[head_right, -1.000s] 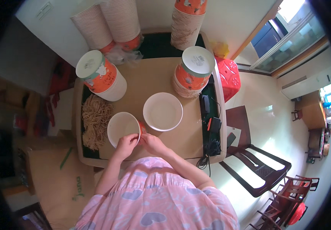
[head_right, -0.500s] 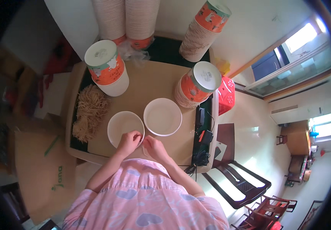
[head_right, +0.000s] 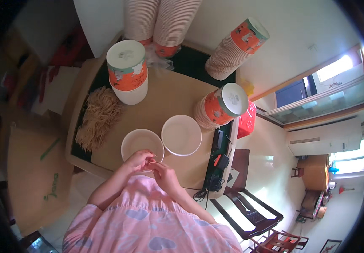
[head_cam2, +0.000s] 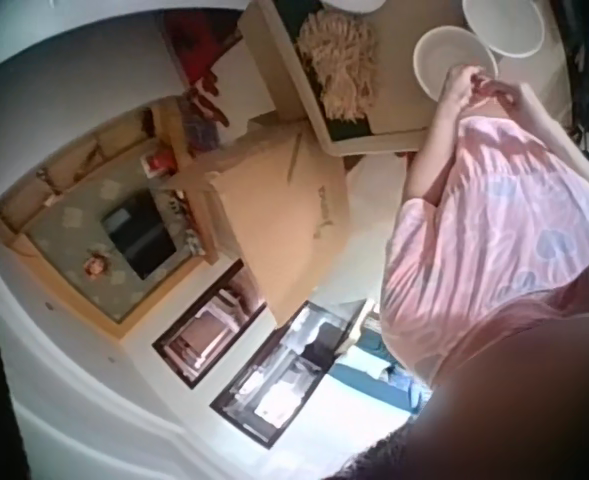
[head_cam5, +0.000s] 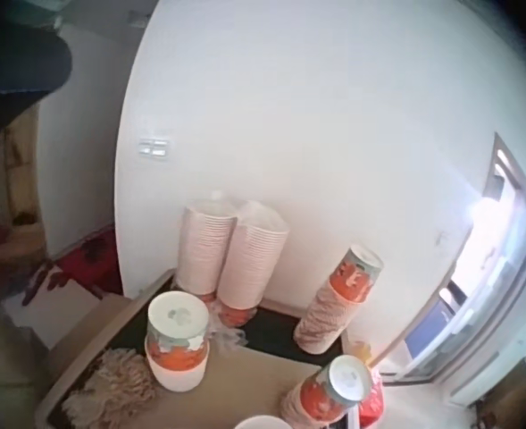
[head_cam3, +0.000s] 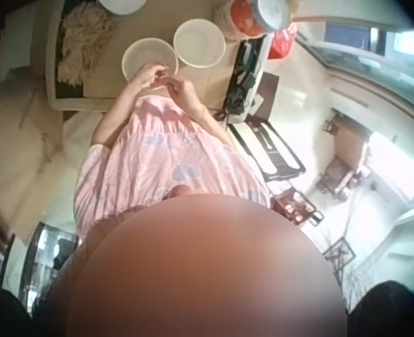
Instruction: Threading string handles into decorative paper buckets for packaging.
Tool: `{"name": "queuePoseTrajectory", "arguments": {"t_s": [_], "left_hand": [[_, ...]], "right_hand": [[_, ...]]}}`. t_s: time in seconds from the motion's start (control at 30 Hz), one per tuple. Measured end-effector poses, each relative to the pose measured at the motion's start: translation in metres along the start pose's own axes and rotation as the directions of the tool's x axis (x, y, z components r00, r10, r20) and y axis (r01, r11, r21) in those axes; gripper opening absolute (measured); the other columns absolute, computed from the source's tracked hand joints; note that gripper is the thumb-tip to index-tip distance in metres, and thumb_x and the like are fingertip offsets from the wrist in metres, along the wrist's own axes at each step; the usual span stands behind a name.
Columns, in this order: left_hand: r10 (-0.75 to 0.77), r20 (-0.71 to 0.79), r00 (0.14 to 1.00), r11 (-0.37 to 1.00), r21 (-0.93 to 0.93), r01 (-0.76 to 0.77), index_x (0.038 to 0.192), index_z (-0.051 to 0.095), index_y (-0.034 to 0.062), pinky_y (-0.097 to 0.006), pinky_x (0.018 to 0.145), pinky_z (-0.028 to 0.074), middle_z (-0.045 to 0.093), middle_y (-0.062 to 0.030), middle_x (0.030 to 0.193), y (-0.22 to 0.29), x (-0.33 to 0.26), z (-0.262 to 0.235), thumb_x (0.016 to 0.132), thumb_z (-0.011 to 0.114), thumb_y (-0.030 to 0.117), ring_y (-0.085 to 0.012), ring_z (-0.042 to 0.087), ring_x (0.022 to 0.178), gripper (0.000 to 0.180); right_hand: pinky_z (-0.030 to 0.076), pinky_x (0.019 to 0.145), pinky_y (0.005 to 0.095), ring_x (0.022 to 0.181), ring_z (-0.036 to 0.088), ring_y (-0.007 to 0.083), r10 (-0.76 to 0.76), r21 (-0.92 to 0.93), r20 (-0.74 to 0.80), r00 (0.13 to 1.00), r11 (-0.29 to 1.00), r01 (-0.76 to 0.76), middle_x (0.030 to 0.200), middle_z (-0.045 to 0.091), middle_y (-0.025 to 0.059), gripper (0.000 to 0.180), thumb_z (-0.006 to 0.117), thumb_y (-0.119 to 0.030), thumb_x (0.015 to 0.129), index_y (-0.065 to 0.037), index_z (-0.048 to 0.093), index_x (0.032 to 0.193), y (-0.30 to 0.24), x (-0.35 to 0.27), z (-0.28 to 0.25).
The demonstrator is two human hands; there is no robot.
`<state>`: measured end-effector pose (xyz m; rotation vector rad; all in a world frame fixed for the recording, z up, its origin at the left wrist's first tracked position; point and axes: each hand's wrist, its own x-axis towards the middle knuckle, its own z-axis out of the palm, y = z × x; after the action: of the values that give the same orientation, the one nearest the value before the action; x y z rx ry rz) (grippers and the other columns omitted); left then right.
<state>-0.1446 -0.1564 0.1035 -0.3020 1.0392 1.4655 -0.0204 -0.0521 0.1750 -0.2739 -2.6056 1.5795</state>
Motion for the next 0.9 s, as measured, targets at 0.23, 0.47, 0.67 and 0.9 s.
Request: {"name": "queuePoseTrajectory", "arguments": {"t_s": [0.23, 0.47, 0.67, 0.9], "left_hand": [[0.063, -0.011, 0.998, 0.971, 0.233, -0.059, 0.093, 0.054, 0.0038, -0.025, 0.047, 0.045, 0.059, -0.0083, 0.074, -0.012, 0.015, -0.017, 0.086, 0.051, 0.010, -0.0143, 0.056, 0.058, 0.010], [0.543, 0.046, 0.839, 0.308, 0.918, -0.249, 0.100, 0.056, 0.0055, -0.032, 0.067, 0.051, 0.061, -0.0098, 0.081, -0.010, 0.004, -0.009, 0.077, 0.058, 0.007, -0.0210, 0.062, 0.074, 0.024], [0.583, 0.303, 0.754, 0.126, 0.883, -0.453, 0.089, 0.061, 0.0050, -0.039, 0.076, 0.048, 0.059, -0.0160, 0.096, -0.010, 0.004, 0.009, 0.071, 0.064, 0.010, -0.0315, 0.059, 0.089, 0.019], [0.574, 0.236, 0.784, 0.163, 0.905, -0.392, 0.083, 0.062, 0.0034, -0.036, 0.072, 0.050, 0.063, -0.0138, 0.085, -0.018, 0.014, 0.004, 0.073, 0.065, 0.010, -0.0279, 0.062, 0.079, 0.012]], "right_hand": [[0.048, 0.085, 0.0363, 0.100, 0.060, 0.0306, 0.034, 0.082, 0.188, 0.982, 0.995, -0.050, 0.103, 0.063, 0.0151, 0.026, 0.054, 0.005, 0.078, -0.003, 0.064, 0.101, -0.008, 0.001, -0.009], [0.052, 0.068, 0.0317, 0.078, 0.064, 0.0232, 0.197, 0.041, 0.105, 0.975, 0.979, -0.202, 0.092, 0.065, 0.0116, 0.018, 0.058, -0.003, 0.083, -0.005, 0.064, 0.100, 0.007, -0.007, -0.011], [0.046, 0.060, 0.0256, 0.066, 0.058, 0.0122, 0.234, 0.023, -0.138, 0.962, 0.972, -0.233, 0.080, 0.064, 0.0076, 0.015, 0.059, -0.003, 0.085, -0.002, 0.063, 0.099, 0.030, -0.004, -0.004], [0.048, 0.057, 0.0289, 0.064, 0.060, 0.0198, 0.138, -0.207, -0.235, 0.962, 0.960, -0.188, 0.080, 0.063, 0.0083, 0.014, 0.062, -0.007, 0.080, -0.007, 0.064, 0.093, 0.040, 0.003, 0.010]]}}
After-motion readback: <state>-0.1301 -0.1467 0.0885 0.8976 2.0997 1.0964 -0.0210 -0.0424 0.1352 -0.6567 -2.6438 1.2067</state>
